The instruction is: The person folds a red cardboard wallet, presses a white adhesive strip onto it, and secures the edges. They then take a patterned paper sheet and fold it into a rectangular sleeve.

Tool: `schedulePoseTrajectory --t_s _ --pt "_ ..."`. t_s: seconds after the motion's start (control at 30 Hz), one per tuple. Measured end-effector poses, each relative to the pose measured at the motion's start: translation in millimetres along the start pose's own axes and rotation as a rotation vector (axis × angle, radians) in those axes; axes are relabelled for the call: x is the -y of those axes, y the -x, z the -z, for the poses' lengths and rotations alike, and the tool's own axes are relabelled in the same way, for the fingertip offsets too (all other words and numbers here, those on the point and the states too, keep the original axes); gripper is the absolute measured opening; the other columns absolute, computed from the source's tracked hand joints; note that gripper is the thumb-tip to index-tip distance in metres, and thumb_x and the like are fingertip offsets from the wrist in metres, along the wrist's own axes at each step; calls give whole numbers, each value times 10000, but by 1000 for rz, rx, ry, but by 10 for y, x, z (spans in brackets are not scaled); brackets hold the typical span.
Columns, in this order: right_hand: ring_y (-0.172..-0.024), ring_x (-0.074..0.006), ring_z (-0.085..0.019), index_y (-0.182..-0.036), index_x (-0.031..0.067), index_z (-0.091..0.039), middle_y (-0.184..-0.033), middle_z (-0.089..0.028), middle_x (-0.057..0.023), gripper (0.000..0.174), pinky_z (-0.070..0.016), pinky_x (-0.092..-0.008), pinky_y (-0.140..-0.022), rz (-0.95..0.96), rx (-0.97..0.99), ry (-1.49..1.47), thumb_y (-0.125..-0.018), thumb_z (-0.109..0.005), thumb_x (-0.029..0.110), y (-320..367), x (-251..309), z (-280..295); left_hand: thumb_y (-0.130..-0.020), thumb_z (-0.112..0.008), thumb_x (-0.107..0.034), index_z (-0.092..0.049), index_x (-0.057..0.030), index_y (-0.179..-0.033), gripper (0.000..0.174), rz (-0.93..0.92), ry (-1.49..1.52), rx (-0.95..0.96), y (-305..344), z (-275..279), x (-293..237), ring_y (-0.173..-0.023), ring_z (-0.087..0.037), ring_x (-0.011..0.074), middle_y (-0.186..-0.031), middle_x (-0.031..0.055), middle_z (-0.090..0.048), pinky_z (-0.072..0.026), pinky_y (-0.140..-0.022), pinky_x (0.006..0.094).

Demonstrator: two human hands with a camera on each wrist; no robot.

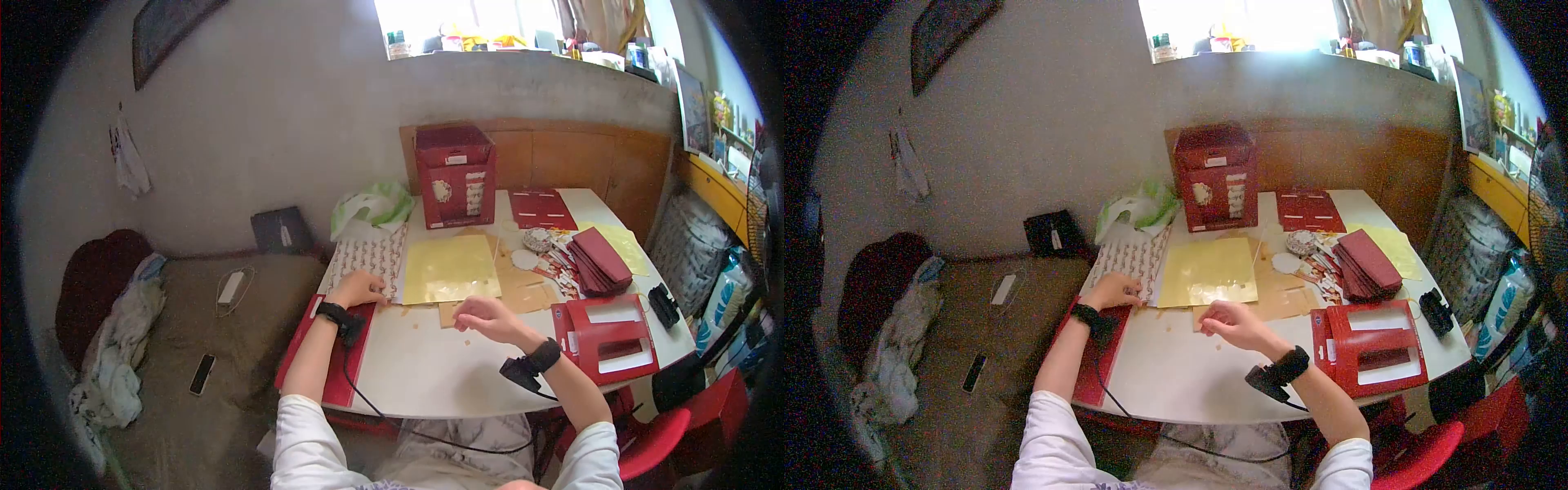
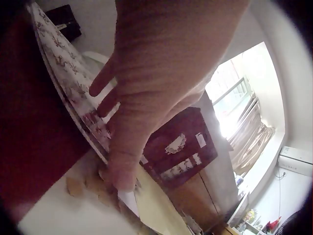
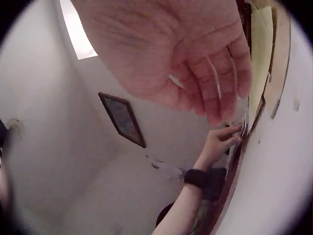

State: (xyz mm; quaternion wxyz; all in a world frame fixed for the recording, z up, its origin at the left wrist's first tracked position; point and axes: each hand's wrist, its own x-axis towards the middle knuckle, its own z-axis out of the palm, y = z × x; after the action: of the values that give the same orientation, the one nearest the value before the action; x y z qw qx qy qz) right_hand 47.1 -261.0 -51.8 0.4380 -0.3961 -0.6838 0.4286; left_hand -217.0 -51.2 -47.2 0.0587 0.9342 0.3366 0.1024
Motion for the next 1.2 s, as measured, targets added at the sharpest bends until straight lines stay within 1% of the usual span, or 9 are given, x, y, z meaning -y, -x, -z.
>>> schedulePoseTrajectory --t_s 0.37,0.63,0.7,0.77,0.8,0.9,1.0,1.13,1.2 --pt "-741 -136 -603 -895 -29 -555 -776 -618 -85 155 -486 -255 -676 10 -257 72 -862 -526 119 -28 -314 313 -781 -568 -236 -634 -62 -804 187 -57 12 -99 58 82 -77 -721 -578 348 -785 146 -618 -461 -650 404" --pt "-720 -130 -604 -867 -37 -566 -765 -622 -91 154 -490 -250 -660 46 -333 106 -855 -530 113 6 -284 331 -843 -509 -105 -568 -7 -828 116 -51 69 -1099 125 451 -281 -732 -559 374 -773 191 -583 -449 -620 391" --pt "-721 -131 -605 -871 -37 -569 -773 -625 -96 159 -490 -248 -658 66 -347 90 -856 -533 118 6 -284 344 -872 -500 -117 -558 2 -841 136 -69 16 -1195 161 574 -358 -650 -581 283 -721 153 -584 -443 -593 343" --pt "-740 -139 -608 -881 -36 -578 -789 -631 -96 224 -487 -257 -677 56 -345 77 -871 -536 183 19 -251 339 -896 -488 -144 -542 7 -840 169 94 347 -1315 191 651 -476 -608 -521 136 -679 56 -560 -415 -573 276" --pt "-740 -139 -608 -881 -36 -578 -789 -631 -96 224 -487 -257 -677 59 -351 76 -871 -536 183 28 -228 338 -910 -474 -165 -528 3 -826 195 -9 473 -1362 175 682 -546 -629 -433 60 -690 -20 -507 -382 -575 223" --pt "-812 -146 -602 -913 -27 -579 -859 -634 -95 294 -481 -268 -707 26 -284 136 -883 -528 261 51 -139 334 -910 -471 -159 -512 -19 -810 177 39 688 -1429 84 661 -698 -644 -437 62 -723 -33 -502 -381 -598 211" --pt "-896 -148 -579 -1013 -15 -538 -953 -609 -78 338 -473 -277 -739 24 -338 112 -889 -515 299 80 -50 336 -905 -477 -149 -506 -43 -799 153 2 1299 -1282 -9 515 -1100 -667 -445 59 -732 -26 -509 -383 -609 214" --pt "-921 -120 -551 -1126 29 -462 -999 -567 -47 347 -466 -253 -735 212 -564 -242 -892 -515 280 129 -5 470 -896 -480 -129 -500 -57 -818 108 113 1558 -944 6 247 -1539 -712 -496 79 -774 -9 -535 -413 -648 224" --pt "-880 -84 -547 -1128 57 -471 -968 -572 -21 306 -463 -215 -708 355 -734 -332 -889 -523 241 168 143 516 -886 -485 -129 -510 -51 -883 82 -123 1822 -708 -27 137 -1639 -780 -548 107 -859 30 -569 -446 -706 242"
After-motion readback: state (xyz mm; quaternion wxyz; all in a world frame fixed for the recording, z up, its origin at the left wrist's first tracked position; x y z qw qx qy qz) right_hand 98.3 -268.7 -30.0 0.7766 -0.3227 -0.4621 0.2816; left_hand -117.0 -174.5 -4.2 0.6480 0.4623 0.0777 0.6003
